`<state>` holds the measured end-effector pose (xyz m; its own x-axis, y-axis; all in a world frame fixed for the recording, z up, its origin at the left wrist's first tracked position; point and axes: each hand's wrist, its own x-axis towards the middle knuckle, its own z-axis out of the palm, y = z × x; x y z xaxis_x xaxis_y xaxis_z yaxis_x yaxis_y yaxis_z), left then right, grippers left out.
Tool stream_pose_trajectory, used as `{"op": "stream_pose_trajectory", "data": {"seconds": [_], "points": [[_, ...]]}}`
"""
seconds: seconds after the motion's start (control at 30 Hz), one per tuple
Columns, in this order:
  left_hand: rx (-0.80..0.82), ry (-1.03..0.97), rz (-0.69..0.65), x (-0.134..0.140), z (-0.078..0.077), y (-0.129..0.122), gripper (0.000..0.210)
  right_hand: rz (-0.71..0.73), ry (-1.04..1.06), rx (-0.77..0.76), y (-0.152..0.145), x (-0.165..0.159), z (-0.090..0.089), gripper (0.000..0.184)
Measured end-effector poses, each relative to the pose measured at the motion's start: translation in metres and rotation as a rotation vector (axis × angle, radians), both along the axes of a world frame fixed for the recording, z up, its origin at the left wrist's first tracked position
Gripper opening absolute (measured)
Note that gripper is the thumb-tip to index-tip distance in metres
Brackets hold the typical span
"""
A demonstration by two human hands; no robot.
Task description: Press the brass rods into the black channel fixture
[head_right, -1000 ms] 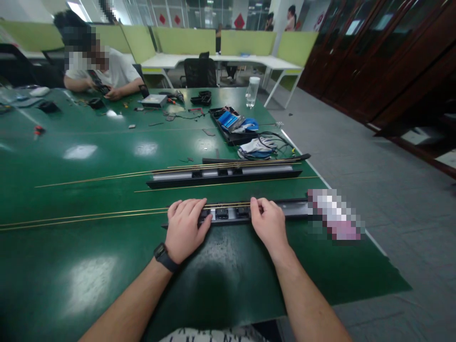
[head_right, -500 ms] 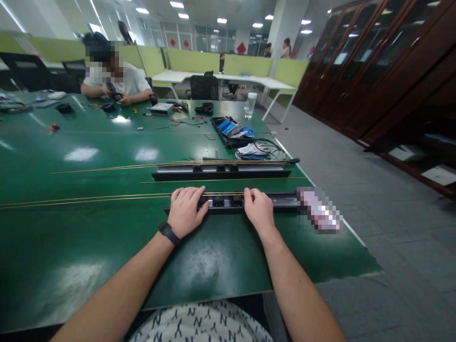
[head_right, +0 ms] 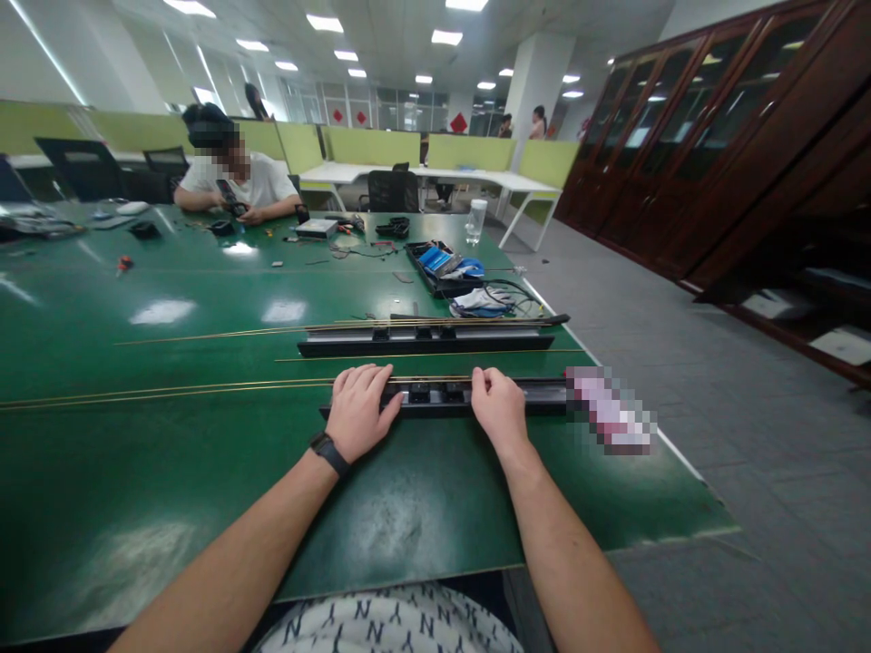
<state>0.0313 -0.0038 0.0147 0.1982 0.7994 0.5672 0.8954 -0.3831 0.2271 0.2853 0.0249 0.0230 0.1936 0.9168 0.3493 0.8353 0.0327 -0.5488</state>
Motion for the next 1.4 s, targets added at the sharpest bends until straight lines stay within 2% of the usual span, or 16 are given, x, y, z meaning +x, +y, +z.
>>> {"op": "stream_pose_trajectory", "data": {"seconds": [0.23, 0.57, 0.97, 1.2, 1.4], "points": [[0.013, 0.007, -0.003, -0.0003, -0.0001, 0.0000, 0.043, 0.010, 0.045, -0.004, -0.0019, -0.0026, 0.0029, 0.044], [0.012, 0.009, -0.002, -0.0004, -0.0001, 0.0003, 0.042, -0.032, -0.008, -0.021, 0.0003, 0.0026, 0.0024, 0.040], [0.018, 0.028, 0.003, 0.0002, -0.0006, 0.0006, 0.042, 0.003, -0.019, 0.038, 0.0025, 0.0047, -0.0026, 0.040], [0.026, 0.024, -0.004, -0.0005, -0.0014, 0.0014, 0.041, -0.035, -0.051, 0.021, 0.0035, 0.0061, 0.0006, 0.039], [0.023, 0.015, -0.005, -0.0001, -0.0018, 0.0012, 0.041, 0.026, 0.013, 0.069, 0.0022, 0.0047, 0.0004, 0.041]]}}
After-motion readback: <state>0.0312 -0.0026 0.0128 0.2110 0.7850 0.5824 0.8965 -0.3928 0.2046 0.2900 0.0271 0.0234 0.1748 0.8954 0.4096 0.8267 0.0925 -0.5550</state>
